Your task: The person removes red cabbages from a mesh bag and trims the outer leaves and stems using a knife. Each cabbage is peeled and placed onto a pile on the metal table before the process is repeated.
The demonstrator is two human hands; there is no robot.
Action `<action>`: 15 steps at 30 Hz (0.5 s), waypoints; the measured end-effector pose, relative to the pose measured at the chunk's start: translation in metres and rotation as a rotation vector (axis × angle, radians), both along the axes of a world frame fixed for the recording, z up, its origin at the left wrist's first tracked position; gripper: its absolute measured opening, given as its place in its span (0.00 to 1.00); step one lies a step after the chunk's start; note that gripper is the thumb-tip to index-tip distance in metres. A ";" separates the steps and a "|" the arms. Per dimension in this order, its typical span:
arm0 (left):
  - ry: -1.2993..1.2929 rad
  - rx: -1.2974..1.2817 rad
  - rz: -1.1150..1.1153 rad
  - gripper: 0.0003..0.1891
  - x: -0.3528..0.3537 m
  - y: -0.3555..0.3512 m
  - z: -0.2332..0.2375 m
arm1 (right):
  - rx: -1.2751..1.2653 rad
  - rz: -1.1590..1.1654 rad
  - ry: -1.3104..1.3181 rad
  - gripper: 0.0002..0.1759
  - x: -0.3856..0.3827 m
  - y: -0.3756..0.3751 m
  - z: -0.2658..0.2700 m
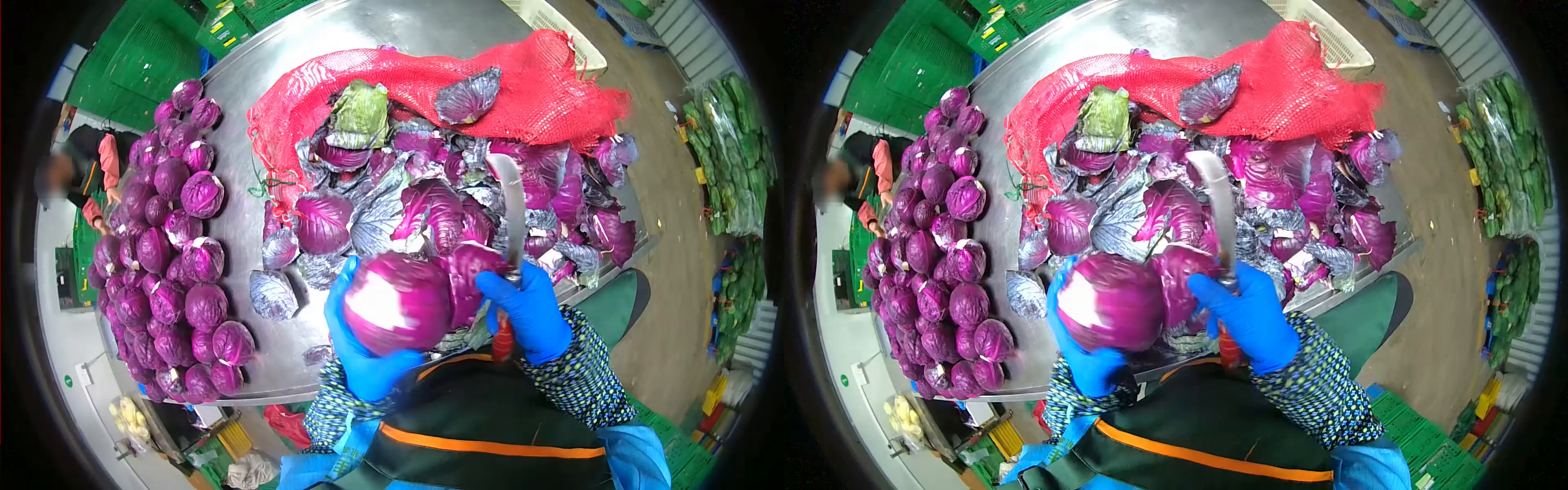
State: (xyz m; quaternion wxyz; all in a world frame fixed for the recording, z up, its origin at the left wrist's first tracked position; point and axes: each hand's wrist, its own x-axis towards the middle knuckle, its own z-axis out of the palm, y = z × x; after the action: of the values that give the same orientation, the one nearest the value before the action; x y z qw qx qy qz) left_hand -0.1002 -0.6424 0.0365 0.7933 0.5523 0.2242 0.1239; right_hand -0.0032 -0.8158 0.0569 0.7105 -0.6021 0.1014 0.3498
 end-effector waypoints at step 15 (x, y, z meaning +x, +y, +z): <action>-0.109 -0.850 -0.153 0.39 0.020 0.017 -0.010 | 0.128 0.385 -0.435 0.41 0.002 0.029 0.004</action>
State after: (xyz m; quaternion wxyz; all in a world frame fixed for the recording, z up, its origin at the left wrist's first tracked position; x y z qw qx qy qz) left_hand -0.0798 -0.6250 0.0266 0.9677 0.1842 0.1717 -0.0097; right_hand -0.0014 -0.7866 0.0609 0.6728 -0.6250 -0.1916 0.3465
